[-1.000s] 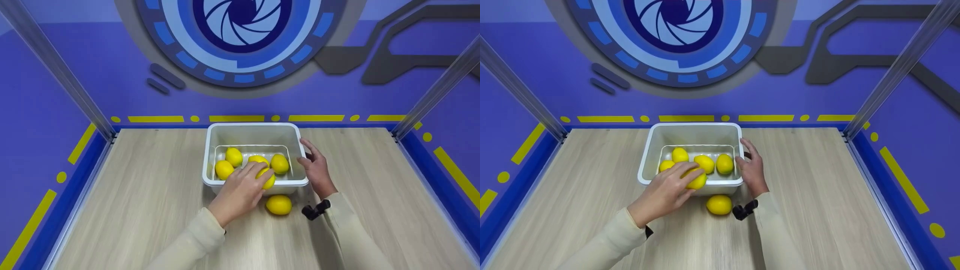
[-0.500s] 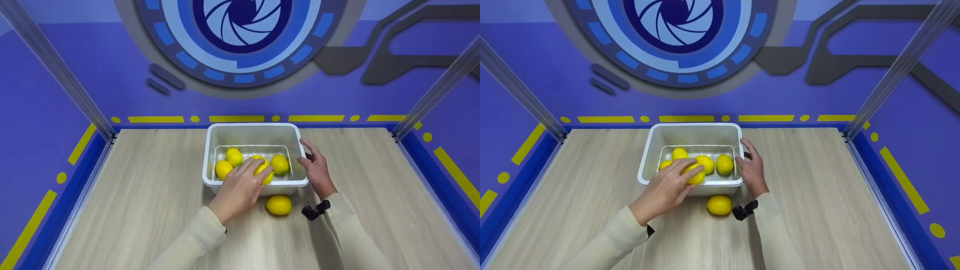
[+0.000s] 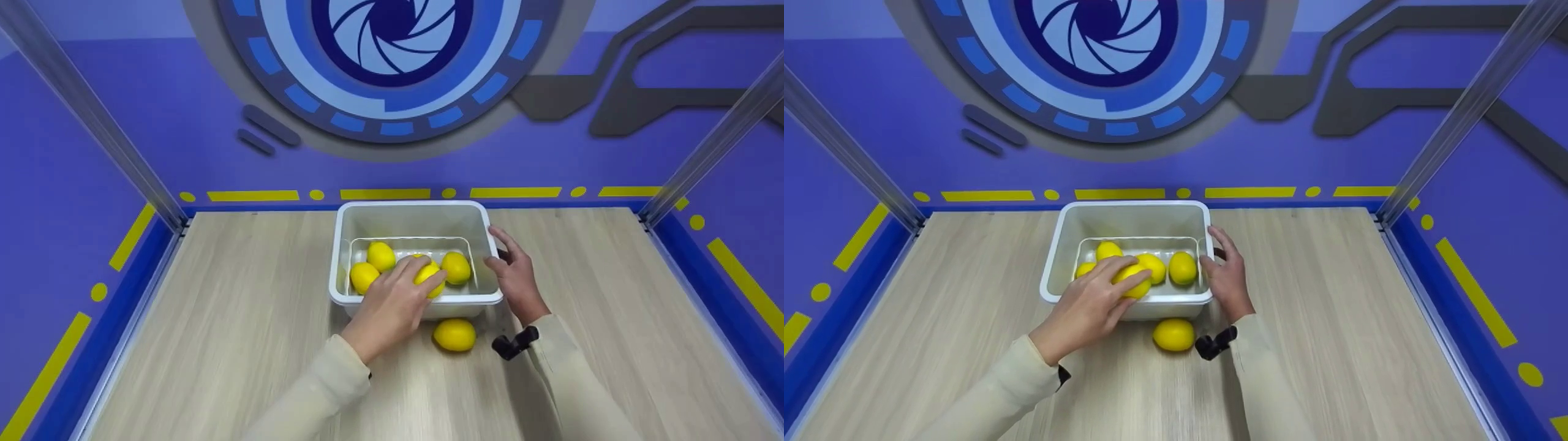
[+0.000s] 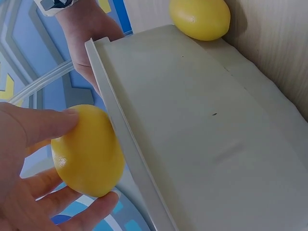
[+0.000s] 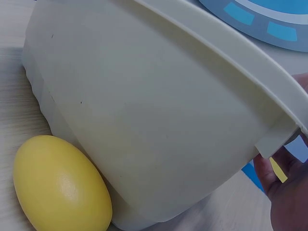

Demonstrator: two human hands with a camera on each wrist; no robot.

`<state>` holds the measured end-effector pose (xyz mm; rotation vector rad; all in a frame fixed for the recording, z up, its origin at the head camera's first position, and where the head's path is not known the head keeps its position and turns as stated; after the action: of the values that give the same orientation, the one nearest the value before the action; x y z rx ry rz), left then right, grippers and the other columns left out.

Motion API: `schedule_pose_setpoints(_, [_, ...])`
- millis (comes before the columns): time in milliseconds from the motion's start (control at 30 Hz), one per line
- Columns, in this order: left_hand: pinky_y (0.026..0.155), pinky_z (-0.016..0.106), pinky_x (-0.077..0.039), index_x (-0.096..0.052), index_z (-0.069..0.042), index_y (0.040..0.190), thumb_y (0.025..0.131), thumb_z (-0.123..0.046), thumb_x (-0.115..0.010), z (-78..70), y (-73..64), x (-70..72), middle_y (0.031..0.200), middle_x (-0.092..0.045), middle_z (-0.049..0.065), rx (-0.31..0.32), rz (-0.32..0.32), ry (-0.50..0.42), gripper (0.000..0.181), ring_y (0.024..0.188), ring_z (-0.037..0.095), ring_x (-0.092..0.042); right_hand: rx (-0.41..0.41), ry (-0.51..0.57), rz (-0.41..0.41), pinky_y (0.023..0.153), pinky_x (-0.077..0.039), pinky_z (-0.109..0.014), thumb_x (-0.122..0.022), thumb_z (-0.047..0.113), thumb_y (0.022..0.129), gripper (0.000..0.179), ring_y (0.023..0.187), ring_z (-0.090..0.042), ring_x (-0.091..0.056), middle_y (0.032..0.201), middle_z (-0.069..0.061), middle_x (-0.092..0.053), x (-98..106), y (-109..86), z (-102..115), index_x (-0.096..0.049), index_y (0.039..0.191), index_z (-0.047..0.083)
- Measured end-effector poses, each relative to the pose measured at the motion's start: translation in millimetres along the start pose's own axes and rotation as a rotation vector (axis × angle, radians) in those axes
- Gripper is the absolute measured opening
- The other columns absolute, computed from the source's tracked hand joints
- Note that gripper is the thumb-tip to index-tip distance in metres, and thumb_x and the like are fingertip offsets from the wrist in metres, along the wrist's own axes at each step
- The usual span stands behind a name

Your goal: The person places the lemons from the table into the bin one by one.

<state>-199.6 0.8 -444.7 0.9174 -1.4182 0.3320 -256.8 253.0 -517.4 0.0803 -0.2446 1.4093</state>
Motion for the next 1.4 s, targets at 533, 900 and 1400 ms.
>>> schedule_pose_setpoints(533, [0.095,0.040,-0.053,-0.054,-0.029,0.135,0.094,-0.024,-0.061,6.1,4.2,-1.6,0.140,-0.051,0.004,0.043,0.053,-0.053,0.042,0.126,0.021,-0.052,-0.008,0.015,-0.006,0.109,-0.040,-0.047,-0.051,0.004,0.094,0.059,0.135,-0.029,-0.044,0.154,-0.008,-0.038,-1.3,-0.6,2.2,-0.037,0.149,0.023])
schedule_pose_setpoints(900, [0.096,0.041,-0.053,-0.052,-0.031,0.137,0.094,-0.024,-0.062,8.4,5.1,-3.6,0.140,-0.051,0.003,0.066,0.069,-0.060,0.045,0.126,0.021,-0.052,-0.015,0.017,-0.006,0.110,-0.039,-0.048,-0.051,0.004,0.094,0.059,0.136,-0.030,-0.043,0.153,-0.010,-0.038,-0.5,-0.9,2.4,-0.039,0.148,0.024])
schedule_pose_setpoints(1400, [0.098,0.042,-0.052,-0.051,-0.031,0.138,0.094,-0.024,-0.062,8.9,5.2,-4.9,0.140,-0.050,0.003,0.056,0.069,-0.042,0.046,0.127,0.023,-0.052,-0.031,-0.007,-0.008,0.112,-0.037,-0.048,-0.050,0.006,0.095,0.059,0.139,-0.030,-0.040,0.156,-0.005,-0.034,-0.5,-0.2,1.3,-0.037,0.149,0.026])
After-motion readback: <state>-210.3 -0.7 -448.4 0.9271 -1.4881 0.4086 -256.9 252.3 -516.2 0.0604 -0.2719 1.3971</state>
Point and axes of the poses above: each hand's wrist, its own y-axis towards the middle knuckle, its own x-axis out of the back of the hand, z = x × y, the point moved 1 cm from there along y, towards the middle knuckle
